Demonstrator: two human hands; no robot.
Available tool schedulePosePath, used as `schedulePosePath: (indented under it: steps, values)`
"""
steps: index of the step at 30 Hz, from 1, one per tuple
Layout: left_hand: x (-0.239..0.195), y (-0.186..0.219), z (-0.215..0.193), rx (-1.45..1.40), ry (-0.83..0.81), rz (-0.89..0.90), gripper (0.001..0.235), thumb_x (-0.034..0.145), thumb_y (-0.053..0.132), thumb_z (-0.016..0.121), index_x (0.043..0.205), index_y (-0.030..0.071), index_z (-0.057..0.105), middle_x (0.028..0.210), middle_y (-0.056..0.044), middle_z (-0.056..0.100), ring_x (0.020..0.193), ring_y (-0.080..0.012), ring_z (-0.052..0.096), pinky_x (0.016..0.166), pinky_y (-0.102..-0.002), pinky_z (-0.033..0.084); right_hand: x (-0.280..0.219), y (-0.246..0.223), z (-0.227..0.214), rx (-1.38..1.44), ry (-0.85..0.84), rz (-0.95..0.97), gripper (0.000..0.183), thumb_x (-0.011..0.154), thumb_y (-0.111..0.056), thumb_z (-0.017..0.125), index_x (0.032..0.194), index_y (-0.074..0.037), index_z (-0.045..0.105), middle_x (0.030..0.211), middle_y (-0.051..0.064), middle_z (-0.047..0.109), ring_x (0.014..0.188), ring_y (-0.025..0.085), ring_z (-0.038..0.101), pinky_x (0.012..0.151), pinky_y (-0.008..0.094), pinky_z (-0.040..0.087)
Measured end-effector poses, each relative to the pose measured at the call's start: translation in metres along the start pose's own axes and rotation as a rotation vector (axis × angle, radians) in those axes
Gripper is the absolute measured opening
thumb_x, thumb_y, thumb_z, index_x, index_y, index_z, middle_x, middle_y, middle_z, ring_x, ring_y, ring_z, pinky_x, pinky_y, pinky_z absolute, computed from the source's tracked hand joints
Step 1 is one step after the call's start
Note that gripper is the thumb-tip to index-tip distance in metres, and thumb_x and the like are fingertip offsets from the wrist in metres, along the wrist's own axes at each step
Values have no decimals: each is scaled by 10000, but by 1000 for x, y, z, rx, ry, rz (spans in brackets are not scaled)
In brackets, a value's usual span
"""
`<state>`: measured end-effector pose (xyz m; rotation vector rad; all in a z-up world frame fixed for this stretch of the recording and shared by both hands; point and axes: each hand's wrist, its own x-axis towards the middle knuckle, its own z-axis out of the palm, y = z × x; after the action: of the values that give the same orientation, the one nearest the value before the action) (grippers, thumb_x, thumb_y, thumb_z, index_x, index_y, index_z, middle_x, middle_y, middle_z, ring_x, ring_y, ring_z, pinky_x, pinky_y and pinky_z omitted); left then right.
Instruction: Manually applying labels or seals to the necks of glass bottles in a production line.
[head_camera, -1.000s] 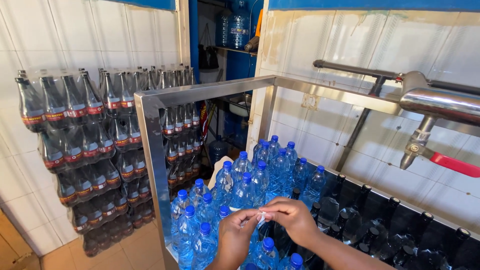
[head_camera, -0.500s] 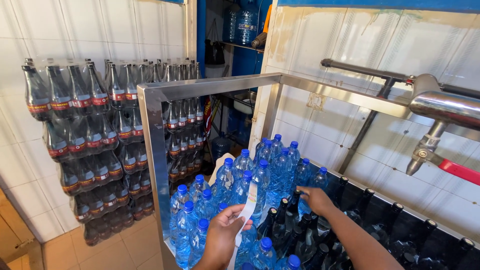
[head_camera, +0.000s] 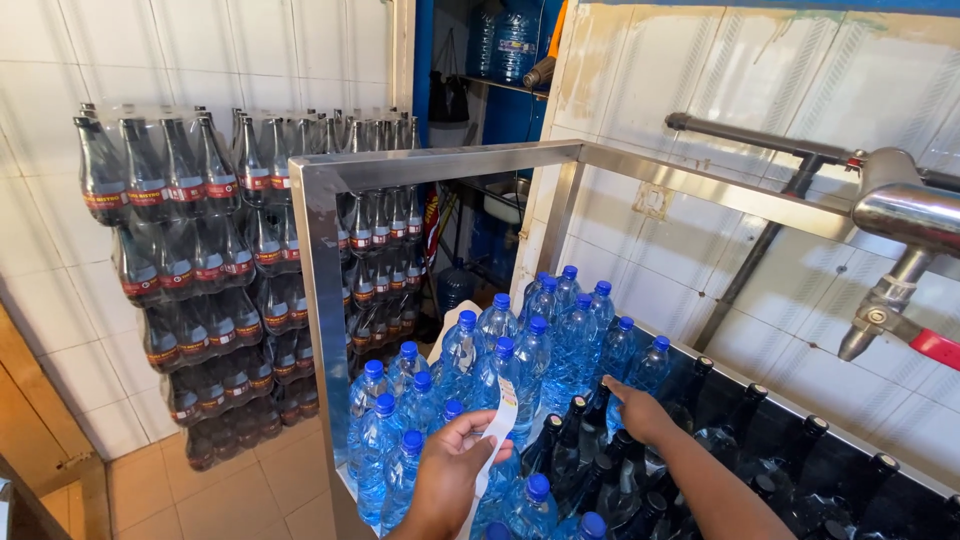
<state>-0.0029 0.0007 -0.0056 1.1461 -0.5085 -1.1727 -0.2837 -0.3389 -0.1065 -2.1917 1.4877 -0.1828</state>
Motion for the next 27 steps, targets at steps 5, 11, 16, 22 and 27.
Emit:
schedulePosePath:
  steps: [5,11,16,22,27]
  values:
    - [-2,-1,-1,2,-3,-11,410,1041,16,677,1435,12,790,1269,-263,872,1061,-355,870,1030,-452,690,48,46,27,-210,49,-162,1026,957,172,521,1790,-340,212,1895,-89,106,1627,255,445,1153,418,505]
    - [-3,0,-4,6,-8,-9,399,1045,21,677,1427,11,793,1291,-256,863,1052,-346,858,1016,-444,695,56,54,31,-232,18,-54,1093,965,180,534,1801,-372,97,1895,82,-48,1690,380,234,1104,460,359]
    - [1,-6,-6,-1,-40,2,439,1048,40,668,1476,23,764,1262,-253,864,1063,-350,864,1036,-452,688,40,32,21,-223,71,-81,1127,964,173,554,1809,-335,9,1895,69,-4,1698,372,250,1363,506,275]
    - [12,-27,-3,-31,-127,34,452,1035,-72,587,1426,-29,809,1218,-231,841,878,-265,758,855,-387,688,37,20,12,-385,-92,-15,975,1026,82,506,1810,-221,13,1887,125,-60,1741,369,71,1417,486,136]
    - [-10,11,7,251,-19,-37,439,1055,102,591,1340,206,908,1133,-74,874,931,-180,776,1027,-380,595,-106,-126,-27,306,624,-332,307,1125,-413,583,1011,-136,652,914,49,673,787,225,671,735,426,510]
